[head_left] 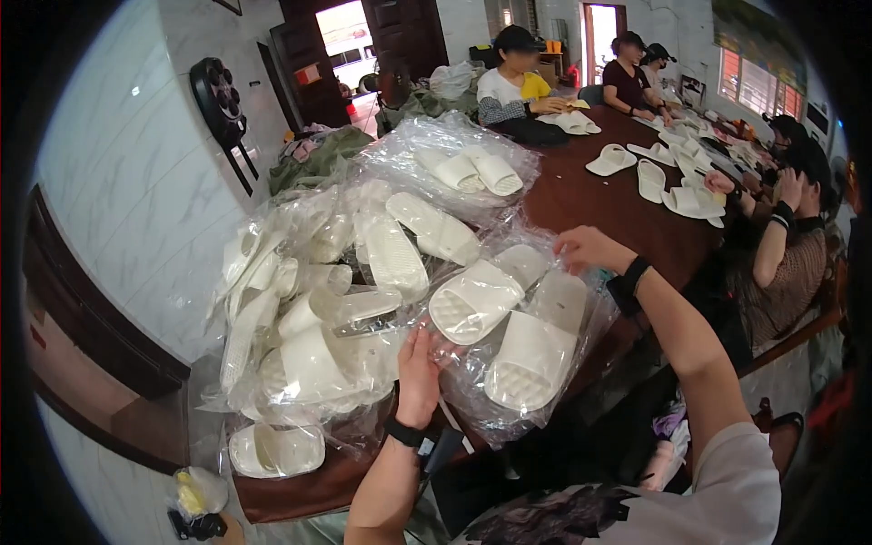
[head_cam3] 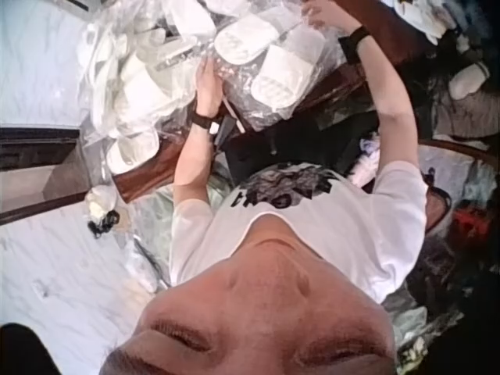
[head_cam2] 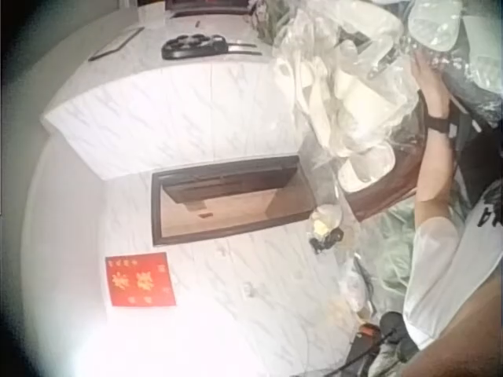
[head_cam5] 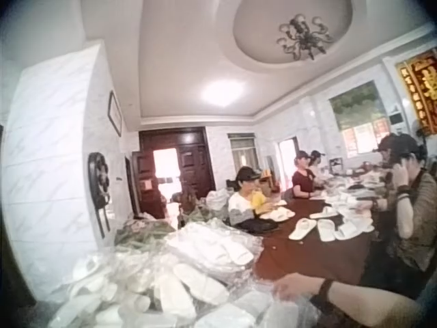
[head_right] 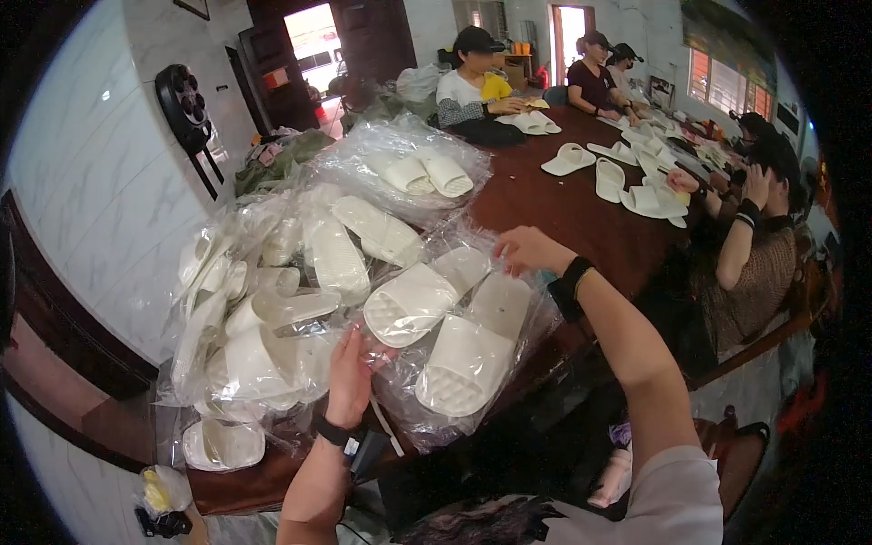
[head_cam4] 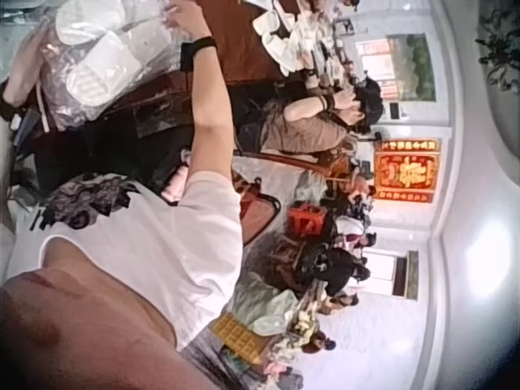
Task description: Taking slippers out of a large green sack and putting them into individual plastic bags for packaging.
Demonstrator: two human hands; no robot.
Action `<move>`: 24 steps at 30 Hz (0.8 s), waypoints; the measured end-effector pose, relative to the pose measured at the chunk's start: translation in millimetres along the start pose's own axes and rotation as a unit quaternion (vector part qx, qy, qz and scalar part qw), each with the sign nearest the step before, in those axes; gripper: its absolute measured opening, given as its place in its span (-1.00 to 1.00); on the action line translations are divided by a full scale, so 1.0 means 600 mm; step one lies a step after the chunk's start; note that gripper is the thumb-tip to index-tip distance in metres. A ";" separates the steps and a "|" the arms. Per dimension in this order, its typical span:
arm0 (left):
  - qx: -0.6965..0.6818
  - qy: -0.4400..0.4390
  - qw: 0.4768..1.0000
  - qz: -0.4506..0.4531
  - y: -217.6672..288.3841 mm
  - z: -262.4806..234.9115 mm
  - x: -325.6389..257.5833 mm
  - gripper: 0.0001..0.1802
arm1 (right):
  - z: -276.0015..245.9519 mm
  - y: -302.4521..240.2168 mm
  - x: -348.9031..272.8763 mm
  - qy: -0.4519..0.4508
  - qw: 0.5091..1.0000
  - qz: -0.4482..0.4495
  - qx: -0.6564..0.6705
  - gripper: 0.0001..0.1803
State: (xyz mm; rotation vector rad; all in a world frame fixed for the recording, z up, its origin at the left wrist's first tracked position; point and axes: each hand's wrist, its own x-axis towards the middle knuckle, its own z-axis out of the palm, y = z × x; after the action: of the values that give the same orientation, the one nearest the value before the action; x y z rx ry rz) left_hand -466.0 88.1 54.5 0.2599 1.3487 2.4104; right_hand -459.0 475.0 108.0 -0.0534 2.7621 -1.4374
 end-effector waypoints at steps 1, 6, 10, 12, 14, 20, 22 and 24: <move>-0.005 0.004 1.000 -0.003 -0.003 -0.004 0.001 -0.57 | 0.009 -0.035 0.001 -0.005 1.000 -0.004 -0.001 -0.74; -0.001 0.007 1.000 -0.013 -0.010 -0.008 0.003 -0.56 | 0.070 -0.096 0.006 -0.352 0.922 0.117 0.110 -0.44; -0.014 -0.007 1.000 -0.014 -0.013 -0.006 0.008 -0.56 | 0.081 -0.036 0.028 -0.404 0.897 0.066 0.168 -0.39; -0.025 -0.004 1.000 -0.012 -0.013 -0.010 0.007 -0.56 | 0.066 -0.086 0.000 -0.204 0.943 0.060 0.254 -0.37; -0.027 0.003 1.000 -0.010 -0.018 -0.008 0.011 -0.57 | 0.049 -0.061 -0.003 -0.188 0.941 0.057 0.277 -0.35; -0.016 0.012 1.000 -0.014 -0.017 -0.008 0.011 -0.56 | 0.087 -0.063 0.004 -0.264 0.952 0.067 0.137 -0.46; -0.016 -0.005 1.000 -0.015 -0.020 0.001 0.011 -0.55 | 0.100 -0.005 0.032 -0.262 0.961 0.012 0.085 -0.54; -0.012 -0.011 1.000 -0.012 -0.018 -0.012 0.012 -0.54 | 0.122 -0.028 0.039 -0.225 0.968 -0.105 0.019 -0.68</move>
State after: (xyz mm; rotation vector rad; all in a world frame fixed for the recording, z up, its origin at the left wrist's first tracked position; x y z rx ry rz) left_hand -472.6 90.5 41.3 0.2619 1.3062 2.3961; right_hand -479.4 404.5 79.7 -0.6088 2.4091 -1.3150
